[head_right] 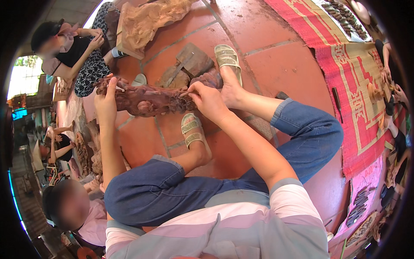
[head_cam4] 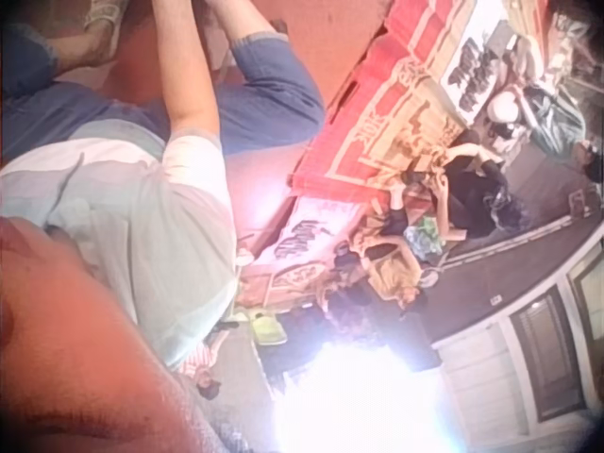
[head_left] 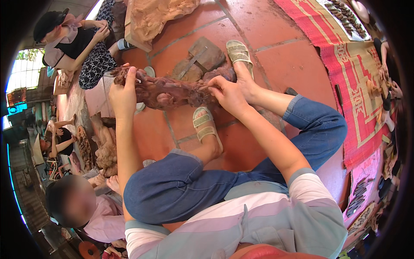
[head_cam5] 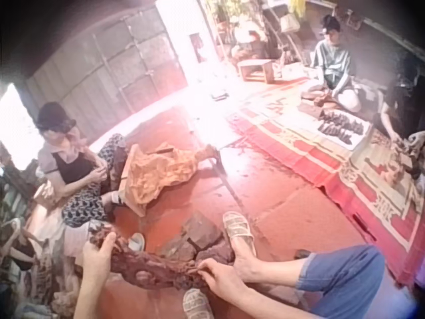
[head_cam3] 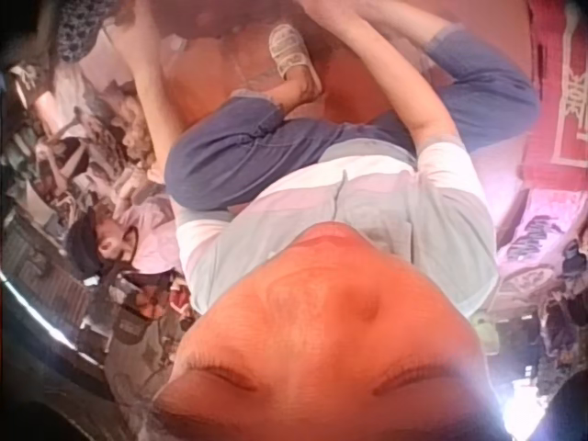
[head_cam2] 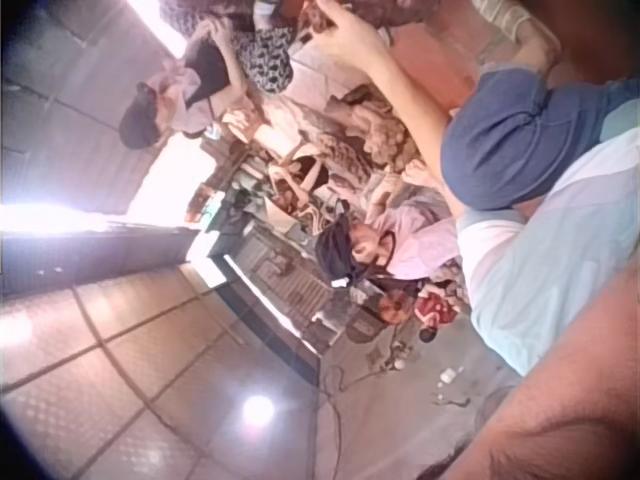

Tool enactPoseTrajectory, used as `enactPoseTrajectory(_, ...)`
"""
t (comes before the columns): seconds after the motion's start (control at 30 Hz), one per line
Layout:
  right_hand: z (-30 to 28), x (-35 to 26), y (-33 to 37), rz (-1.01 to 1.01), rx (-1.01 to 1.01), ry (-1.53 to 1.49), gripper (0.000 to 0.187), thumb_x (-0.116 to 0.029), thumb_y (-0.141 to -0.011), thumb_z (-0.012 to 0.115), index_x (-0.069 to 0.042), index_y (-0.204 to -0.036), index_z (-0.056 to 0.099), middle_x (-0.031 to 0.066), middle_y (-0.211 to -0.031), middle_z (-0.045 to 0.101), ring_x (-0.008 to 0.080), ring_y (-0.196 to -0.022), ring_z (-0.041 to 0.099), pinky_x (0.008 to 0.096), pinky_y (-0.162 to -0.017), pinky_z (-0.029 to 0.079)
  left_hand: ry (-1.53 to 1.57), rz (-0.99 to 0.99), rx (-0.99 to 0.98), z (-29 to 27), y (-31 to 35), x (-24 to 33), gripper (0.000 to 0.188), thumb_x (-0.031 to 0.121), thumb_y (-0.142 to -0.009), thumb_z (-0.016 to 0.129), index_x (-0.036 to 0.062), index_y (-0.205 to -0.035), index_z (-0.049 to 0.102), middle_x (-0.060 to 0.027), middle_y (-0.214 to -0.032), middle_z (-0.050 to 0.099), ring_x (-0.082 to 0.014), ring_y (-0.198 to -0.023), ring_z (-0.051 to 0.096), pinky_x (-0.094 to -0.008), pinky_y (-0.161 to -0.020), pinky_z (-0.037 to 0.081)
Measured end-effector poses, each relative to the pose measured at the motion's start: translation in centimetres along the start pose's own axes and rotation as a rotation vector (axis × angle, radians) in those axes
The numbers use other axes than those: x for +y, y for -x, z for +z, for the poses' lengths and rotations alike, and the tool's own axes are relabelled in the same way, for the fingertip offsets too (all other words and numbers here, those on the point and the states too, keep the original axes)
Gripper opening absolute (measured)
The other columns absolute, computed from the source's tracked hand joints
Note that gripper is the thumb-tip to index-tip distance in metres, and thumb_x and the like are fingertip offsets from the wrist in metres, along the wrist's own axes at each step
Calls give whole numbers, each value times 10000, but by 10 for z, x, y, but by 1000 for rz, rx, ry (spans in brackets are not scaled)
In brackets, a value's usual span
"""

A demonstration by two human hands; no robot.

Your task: The person sits on the floor and cleans a long, irregular reddish-brown wooden object by hand, rubbing and scraping its surface. The person then uses a small flat tool to scrape the wood further.

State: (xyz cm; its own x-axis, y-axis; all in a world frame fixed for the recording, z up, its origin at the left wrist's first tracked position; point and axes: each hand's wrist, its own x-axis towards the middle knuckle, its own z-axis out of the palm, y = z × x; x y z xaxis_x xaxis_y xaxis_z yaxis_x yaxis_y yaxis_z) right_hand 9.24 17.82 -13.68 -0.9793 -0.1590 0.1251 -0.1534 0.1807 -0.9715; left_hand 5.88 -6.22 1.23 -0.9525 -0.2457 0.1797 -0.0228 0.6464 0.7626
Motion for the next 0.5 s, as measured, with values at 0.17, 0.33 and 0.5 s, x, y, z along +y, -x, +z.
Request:
enactPoseTrajectory(0.17, 13, 8, -5, -118, 52, -12, 125, -80, -749, 675, -50, -869, 661, 117, -815, 642, 247, -723, 620, 308, -632, 481, -29, 19, 0, 1, -1, 0, 344, 315, -887, 577, 5, -1021, 646, -71, -861, 671, -136, -802, 612, -263, -743, 463)
enactPoseTrajectory(0.33, 13, 11, 0, 316, 115, -596, 105, -107, -779, 693, -8, -811, 679, 18, -663, 641, 50, -592, 555, 228, -543, 450, 7, 35, 37, 2, -3, -9, 346, 324, -884, 578, 13, -1017, 650, -66, -835, 673, -137, -780, 617, -268, -728, 467)
enactPoseTrajectory(0.5, 26, 25, -1, 313, 59, -559, 118, -107, -773, 701, -9, -832, 673, 23, -701, 646, 58, -606, 567, 201, -529, 439, -61, 16, 3, 0, 0, 1, 345, 320, -883, 575, 14, -1025, 646, -62, -827, 674, -134, -754, 618, -274, -712, 468)
